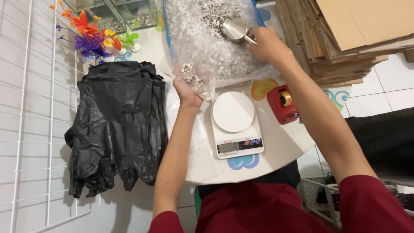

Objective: The person is weighing out small white stones into a plastic bag using a metal scoop and a digital scale, likely for a customer order.

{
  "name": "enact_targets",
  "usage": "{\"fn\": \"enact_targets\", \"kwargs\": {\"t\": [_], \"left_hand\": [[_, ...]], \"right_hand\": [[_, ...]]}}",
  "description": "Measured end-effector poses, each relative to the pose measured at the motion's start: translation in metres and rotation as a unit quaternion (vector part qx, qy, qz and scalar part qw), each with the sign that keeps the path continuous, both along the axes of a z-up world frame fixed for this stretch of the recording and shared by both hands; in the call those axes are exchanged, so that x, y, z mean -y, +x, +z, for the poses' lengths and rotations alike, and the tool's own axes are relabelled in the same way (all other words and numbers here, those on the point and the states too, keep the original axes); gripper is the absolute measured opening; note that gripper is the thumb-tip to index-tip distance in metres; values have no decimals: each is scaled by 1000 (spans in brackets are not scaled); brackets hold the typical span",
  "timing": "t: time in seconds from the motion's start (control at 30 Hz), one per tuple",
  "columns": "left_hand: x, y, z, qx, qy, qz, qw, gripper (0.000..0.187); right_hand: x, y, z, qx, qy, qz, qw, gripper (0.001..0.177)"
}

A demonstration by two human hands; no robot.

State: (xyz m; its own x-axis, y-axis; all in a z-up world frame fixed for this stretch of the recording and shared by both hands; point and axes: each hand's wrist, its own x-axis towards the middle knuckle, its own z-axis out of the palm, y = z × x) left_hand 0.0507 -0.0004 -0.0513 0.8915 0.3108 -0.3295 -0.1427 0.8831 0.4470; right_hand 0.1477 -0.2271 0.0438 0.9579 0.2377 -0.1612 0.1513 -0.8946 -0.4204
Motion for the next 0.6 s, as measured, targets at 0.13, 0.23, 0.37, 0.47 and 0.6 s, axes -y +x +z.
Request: {"fn": "enact_targets", "kwargs": {"t": [0.13, 0.23, 0.37, 0.47, 0.6], "left_hand": [[-2, -3, 4, -7, -4, -38, 999, 47], [-3, -3, 5, 14, -16, -63, 998, 50], [-4, -1, 0, 2, -12, -52, 999, 51], [-3, -6, 8, -1, -8, -55, 998, 51], [1, -17, 37, -25, 34, -27, 999, 61]], "right_hand": [[4, 22, -25, 50, 25, 35, 998, 22], [6, 39, -44, 127, 37, 76, 988, 32], [-2, 49, -62, 122, 64, 55, 989, 32], [-9, 44, -60, 89, 92, 21, 991, 34], [-3, 42, -65, 127, 53, 18, 990, 40]]}}
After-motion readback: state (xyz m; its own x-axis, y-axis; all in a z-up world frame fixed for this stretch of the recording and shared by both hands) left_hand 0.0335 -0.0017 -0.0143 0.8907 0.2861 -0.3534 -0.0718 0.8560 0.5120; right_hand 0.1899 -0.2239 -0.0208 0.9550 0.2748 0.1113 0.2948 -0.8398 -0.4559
